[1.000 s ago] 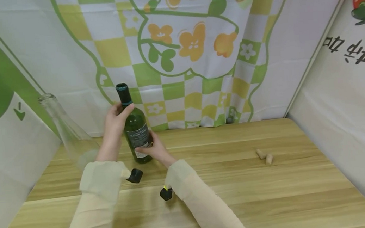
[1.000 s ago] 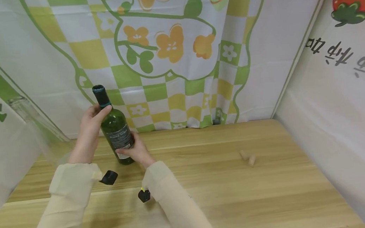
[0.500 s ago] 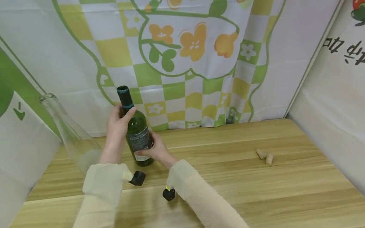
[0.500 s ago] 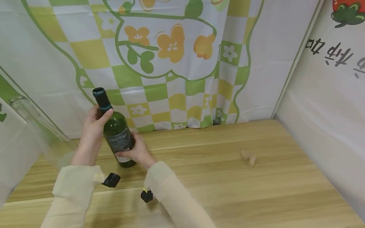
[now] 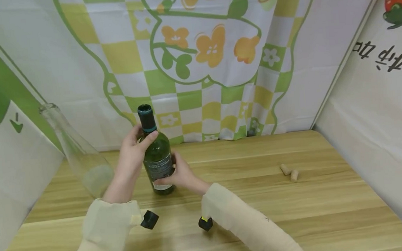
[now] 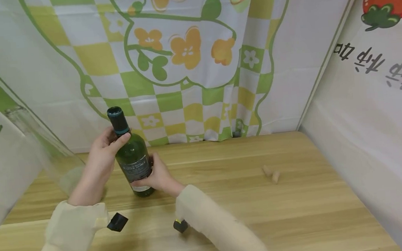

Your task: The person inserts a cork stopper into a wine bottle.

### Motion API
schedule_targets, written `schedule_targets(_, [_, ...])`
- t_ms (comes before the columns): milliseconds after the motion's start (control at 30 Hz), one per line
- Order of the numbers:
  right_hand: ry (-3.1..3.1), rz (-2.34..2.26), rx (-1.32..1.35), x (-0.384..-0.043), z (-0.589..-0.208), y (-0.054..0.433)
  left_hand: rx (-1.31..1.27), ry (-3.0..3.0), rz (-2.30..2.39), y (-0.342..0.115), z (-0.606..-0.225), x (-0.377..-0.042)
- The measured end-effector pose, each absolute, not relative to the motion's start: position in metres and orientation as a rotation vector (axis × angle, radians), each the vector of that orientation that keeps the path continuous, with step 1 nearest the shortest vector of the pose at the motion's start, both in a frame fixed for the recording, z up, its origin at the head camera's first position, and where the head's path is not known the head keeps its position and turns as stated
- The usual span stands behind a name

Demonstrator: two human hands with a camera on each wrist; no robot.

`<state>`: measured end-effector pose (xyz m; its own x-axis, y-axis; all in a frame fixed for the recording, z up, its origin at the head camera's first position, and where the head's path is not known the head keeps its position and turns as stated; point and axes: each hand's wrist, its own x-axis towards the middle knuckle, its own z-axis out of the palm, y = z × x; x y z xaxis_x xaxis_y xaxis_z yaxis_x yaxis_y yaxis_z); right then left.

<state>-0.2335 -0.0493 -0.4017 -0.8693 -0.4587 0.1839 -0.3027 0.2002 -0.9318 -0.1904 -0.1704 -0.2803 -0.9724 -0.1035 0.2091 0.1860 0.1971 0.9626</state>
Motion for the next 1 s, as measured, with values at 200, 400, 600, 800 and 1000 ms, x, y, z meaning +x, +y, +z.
schedule_targets(200, [2.277,-1.720,-1.011,-0.223,-0.397,-0.030,-0.157,-2.279,-1.920,-0.160,-0.276,-0.171])
schedule_targets(400, [2.190,-1.695,-1.164,-0.208,-0.391,-0.010,-0.230,-2.329,-1.946,-0.150,-0.268,-0.157])
schedule_targets(600, [2.162,-1.678,-1.090,-0.194,-0.387,0.011,-0.337,-2.345,-1.989,-0.136,-0.264,-0.146])
schedule_targets(800, [2.110,-1.709,-1.143,-0.183,-0.383,0.032,-0.490,-2.302,-2.051,-0.124,-0.264,-0.139])
schedule_targets(1000, [2.100,-1.732,-1.181,-0.173,-0.378,0.053,-0.620,-2.261,-2.102,-0.110,-0.265,-0.136])
